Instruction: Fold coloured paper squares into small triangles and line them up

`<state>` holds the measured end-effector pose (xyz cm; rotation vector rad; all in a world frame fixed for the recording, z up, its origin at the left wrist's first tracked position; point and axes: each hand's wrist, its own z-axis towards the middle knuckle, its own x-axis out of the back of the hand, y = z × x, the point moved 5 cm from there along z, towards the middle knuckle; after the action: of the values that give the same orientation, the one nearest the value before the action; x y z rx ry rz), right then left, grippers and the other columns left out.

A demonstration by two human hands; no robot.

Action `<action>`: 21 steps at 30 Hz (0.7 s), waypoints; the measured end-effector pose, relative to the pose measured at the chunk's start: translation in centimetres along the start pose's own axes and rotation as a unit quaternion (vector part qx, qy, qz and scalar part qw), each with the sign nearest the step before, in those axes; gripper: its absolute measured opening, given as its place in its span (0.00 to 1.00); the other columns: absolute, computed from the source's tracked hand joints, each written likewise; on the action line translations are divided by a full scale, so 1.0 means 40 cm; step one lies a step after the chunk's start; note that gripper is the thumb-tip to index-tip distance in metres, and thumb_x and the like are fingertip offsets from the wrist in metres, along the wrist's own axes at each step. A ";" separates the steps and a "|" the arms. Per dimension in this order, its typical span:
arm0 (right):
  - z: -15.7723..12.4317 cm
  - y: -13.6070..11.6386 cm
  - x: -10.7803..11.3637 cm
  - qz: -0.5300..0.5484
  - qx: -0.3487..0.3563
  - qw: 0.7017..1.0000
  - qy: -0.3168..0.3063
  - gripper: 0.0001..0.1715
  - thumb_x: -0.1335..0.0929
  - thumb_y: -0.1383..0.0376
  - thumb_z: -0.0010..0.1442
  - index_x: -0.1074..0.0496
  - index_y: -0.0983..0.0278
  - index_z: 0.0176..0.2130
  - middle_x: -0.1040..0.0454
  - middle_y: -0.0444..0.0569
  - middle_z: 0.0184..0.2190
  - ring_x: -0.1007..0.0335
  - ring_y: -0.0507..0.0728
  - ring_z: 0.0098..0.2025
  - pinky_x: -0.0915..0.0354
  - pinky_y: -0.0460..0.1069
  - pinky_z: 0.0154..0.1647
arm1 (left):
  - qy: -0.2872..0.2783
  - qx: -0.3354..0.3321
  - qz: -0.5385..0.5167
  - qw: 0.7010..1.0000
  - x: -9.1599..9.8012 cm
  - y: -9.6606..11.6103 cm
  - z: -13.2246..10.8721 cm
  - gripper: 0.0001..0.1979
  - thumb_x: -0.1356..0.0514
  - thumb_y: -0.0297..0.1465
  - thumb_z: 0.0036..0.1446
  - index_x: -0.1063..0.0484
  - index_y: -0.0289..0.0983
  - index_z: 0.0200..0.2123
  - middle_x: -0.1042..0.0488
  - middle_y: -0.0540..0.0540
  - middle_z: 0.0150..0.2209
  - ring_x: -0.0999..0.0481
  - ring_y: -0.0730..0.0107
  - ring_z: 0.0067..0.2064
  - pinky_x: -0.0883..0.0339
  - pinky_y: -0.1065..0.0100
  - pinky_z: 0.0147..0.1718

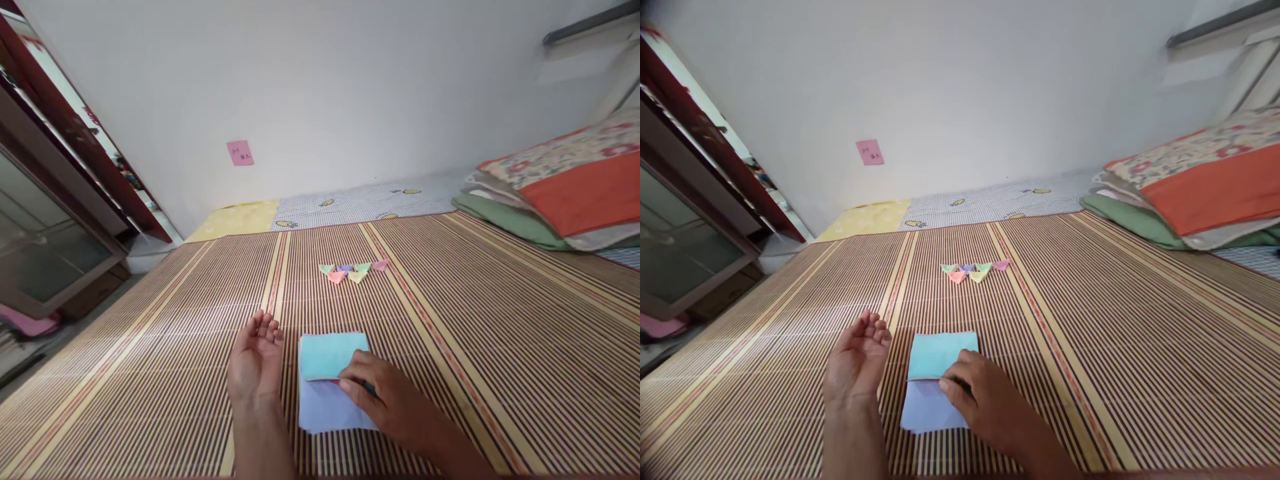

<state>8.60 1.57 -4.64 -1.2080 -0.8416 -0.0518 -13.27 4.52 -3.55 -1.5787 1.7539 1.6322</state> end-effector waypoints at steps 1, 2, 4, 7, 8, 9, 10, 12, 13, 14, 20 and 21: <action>-0.001 0.001 0.001 0.001 -0.003 1.000 0.006 0.14 0.34 0.58 0.71 0.23 0.62 0.40 0.28 0.47 0.37 0.29 0.57 0.41 0.38 0.51 0.42 | 0.003 0.002 0.000 1.000 -0.001 -0.001 0.000 0.10 0.45 0.23 0.63 0.24 0.31 0.32 0.25 0.45 0.30 0.24 0.71 0.29 0.28 0.73 0.28; -0.001 0.003 0.001 -0.002 -0.008 1.000 0.010 0.13 0.33 0.57 0.69 0.22 0.62 0.41 0.28 0.48 0.38 0.29 0.57 0.41 0.38 0.51 0.42 | 0.005 0.004 0.001 1.000 -0.002 -0.001 0.000 0.11 0.45 0.23 0.63 0.24 0.31 0.32 0.25 0.45 0.30 0.24 0.71 0.29 0.28 0.73 0.28; -0.001 0.005 0.000 -0.011 -0.016 1.000 0.014 0.11 0.30 0.58 0.67 0.22 0.63 0.42 0.27 0.48 0.37 0.29 0.58 0.40 0.38 0.51 0.41 | 0.009 0.006 0.000 1.000 -0.003 0.000 -0.001 0.11 0.46 0.23 0.64 0.25 0.31 0.32 0.25 0.45 0.30 0.24 0.72 0.29 0.29 0.73 0.28; 0.001 0.005 -0.005 -0.016 -0.014 1.000 0.014 0.10 0.30 0.59 0.66 0.22 0.63 0.40 0.27 0.47 0.36 0.29 0.57 0.40 0.38 0.51 0.41 | 0.014 0.007 0.000 1.000 -0.005 0.001 -0.003 0.12 0.47 0.23 0.65 0.25 0.31 0.32 0.25 0.45 0.30 0.24 0.72 0.29 0.28 0.73 0.27; 0.002 0.006 -0.008 -0.015 -0.014 1.000 0.015 0.09 0.29 0.60 0.65 0.22 0.63 0.39 0.28 0.47 0.36 0.29 0.57 0.40 0.38 0.51 0.41 | 0.015 0.008 0.000 1.000 -0.005 0.002 -0.004 0.12 0.47 0.23 0.65 0.25 0.31 0.32 0.25 0.45 0.29 0.24 0.72 0.29 0.28 0.73 0.27; 0.004 0.009 -0.012 -0.014 -0.016 1.000 0.016 0.08 0.28 0.61 0.63 0.22 0.64 0.39 0.28 0.47 0.35 0.29 0.57 0.39 0.38 0.51 0.41 | 0.015 0.008 0.000 1.000 -0.006 0.002 -0.005 0.12 0.47 0.23 0.65 0.25 0.30 0.31 0.25 0.45 0.29 0.24 0.72 0.29 0.29 0.73 0.27; 0.006 0.013 -0.014 -0.015 -0.020 1.000 0.018 0.08 0.26 0.62 0.61 0.22 0.64 0.39 0.28 0.46 0.35 0.29 0.57 0.39 0.38 0.51 0.42 | 0.015 0.009 0.000 1.000 -0.007 0.002 -0.006 0.12 0.47 0.23 0.65 0.25 0.31 0.31 0.25 0.45 0.29 0.24 0.72 0.29 0.29 0.73 0.27; 0.006 0.019 -0.013 -0.013 -0.032 0.999 0.023 0.09 0.25 0.64 0.58 0.22 0.64 0.40 0.27 0.46 0.35 0.29 0.57 0.39 0.37 0.52 0.42 | 0.014 0.009 0.000 1.000 -0.007 0.002 -0.007 0.12 0.47 0.22 0.64 0.25 0.31 0.32 0.25 0.45 0.29 0.24 0.72 0.29 0.29 0.73 0.27; 0.003 0.019 -0.007 -0.007 -0.039 0.999 0.028 0.10 0.24 0.65 0.57 0.22 0.64 0.40 0.27 0.47 0.36 0.28 0.58 0.40 0.37 0.52 0.42 | 0.014 0.008 -0.001 1.000 -0.007 0.003 -0.007 0.12 0.47 0.22 0.64 0.25 0.31 0.32 0.25 0.45 0.29 0.24 0.72 0.29 0.29 0.73 0.27; -0.003 0.015 0.004 0.008 -0.043 0.999 0.032 0.11 0.24 0.65 0.56 0.21 0.64 0.41 0.27 0.47 0.36 0.28 0.58 0.39 0.36 0.52 0.42 | 0.014 0.007 -0.003 1.000 -0.006 0.004 -0.006 0.12 0.47 0.22 0.64 0.25 0.31 0.32 0.25 0.45 0.29 0.24 0.72 0.29 0.29 0.73 0.27; -0.101 -0.135 0.080 0.253 0.128 0.954 -0.095 0.25 0.29 0.53 0.64 0.29 0.53 0.59 0.20 0.45 0.37 0.24 0.55 0.35 0.29 0.49 0.37 | 0.016 0.012 -0.012 1.000 0.004 0.010 0.005 0.13 0.48 0.23 0.65 0.25 0.31 0.32 0.26 0.45 0.29 0.24 0.72 0.28 0.29 0.73 0.26; -0.121 -0.165 0.084 0.263 0.164 0.943 -0.121 0.22 0.30 0.52 0.66 0.28 0.52 0.57 0.20 0.46 0.39 0.23 0.56 0.37 0.28 0.49 0.36 | 0.016 0.012 -0.014 1.000 0.005 0.011 0.005 0.13 0.48 0.23 0.65 0.25 0.31 0.31 0.26 0.45 0.29 0.24 0.72 0.28 0.29 0.73 0.26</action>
<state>10.56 -3.78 2.15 -1.0969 -0.6783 0.6611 -13.78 4.49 -3.54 -1.6184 1.7530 1.5765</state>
